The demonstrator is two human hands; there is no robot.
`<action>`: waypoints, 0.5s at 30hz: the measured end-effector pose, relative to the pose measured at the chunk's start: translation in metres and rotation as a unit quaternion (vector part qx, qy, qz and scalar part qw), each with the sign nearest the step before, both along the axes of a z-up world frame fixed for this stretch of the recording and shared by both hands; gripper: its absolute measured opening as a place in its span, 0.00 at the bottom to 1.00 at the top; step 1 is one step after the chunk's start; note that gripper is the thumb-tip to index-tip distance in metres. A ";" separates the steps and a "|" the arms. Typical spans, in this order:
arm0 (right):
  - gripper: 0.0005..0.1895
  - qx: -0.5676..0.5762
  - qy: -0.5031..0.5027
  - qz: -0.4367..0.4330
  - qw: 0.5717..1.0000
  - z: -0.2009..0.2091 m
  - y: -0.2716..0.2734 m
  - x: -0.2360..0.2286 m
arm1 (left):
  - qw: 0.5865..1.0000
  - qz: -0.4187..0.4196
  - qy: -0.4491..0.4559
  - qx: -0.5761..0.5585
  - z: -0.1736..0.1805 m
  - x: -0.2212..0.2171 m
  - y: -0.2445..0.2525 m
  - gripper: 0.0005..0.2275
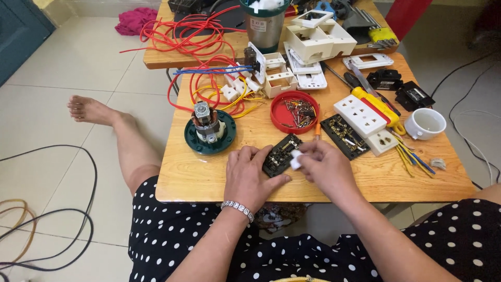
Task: The person sits on the floor and cleans a black electrical component using a white cloth. They wipe the component's surface and crevices while holding it in their hands. The workspace is cluttered with various electrical parts, wires, and tools.
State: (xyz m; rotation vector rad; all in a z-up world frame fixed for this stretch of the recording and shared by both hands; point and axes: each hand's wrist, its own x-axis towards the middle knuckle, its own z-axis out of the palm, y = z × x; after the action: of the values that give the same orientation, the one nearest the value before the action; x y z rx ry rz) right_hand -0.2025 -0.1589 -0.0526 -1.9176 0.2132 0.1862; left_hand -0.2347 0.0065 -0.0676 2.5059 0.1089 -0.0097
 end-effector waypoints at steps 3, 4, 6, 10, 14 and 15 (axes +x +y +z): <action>0.10 0.014 -0.019 -0.021 1.000 0.006 0.003 -0.001 | 1.000 -0.001 -0.007 0.003 0.000 -0.001 0.000 0.32; 0.10 0.014 -0.020 -0.021 0.999 0.002 0.002 0.001 | 1.000 -0.001 -0.007 0.003 0.001 -0.001 0.000 0.32; 0.09 -0.090 -0.058 -0.009 0.994 -0.007 0.001 0.004 | 1.000 -0.005 -0.002 -0.004 0.003 -0.002 0.000 0.32; 0.16 -0.202 -0.125 0.075 0.969 -0.001 0.000 -0.005 | 1.000 -0.001 0.000 -0.005 0.002 -0.001 0.000 0.32; 0.13 -0.249 -0.143 0.096 0.953 0.001 0.002 -0.008 | 1.000 0.000 -0.004 -0.005 0.000 0.000 0.000 0.32; 0.12 -0.246 -0.133 0.095 0.955 0.004 0.004 -0.011 | 1.000 0.004 -0.006 -0.005 0.000 -0.001 0.000 0.32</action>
State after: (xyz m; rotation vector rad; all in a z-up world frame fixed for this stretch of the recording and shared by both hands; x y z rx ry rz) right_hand -0.2130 -0.1549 -0.0487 -2.4345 -0.1220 -0.0040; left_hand -0.2352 0.0064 -0.0675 2.4942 0.1132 0.0088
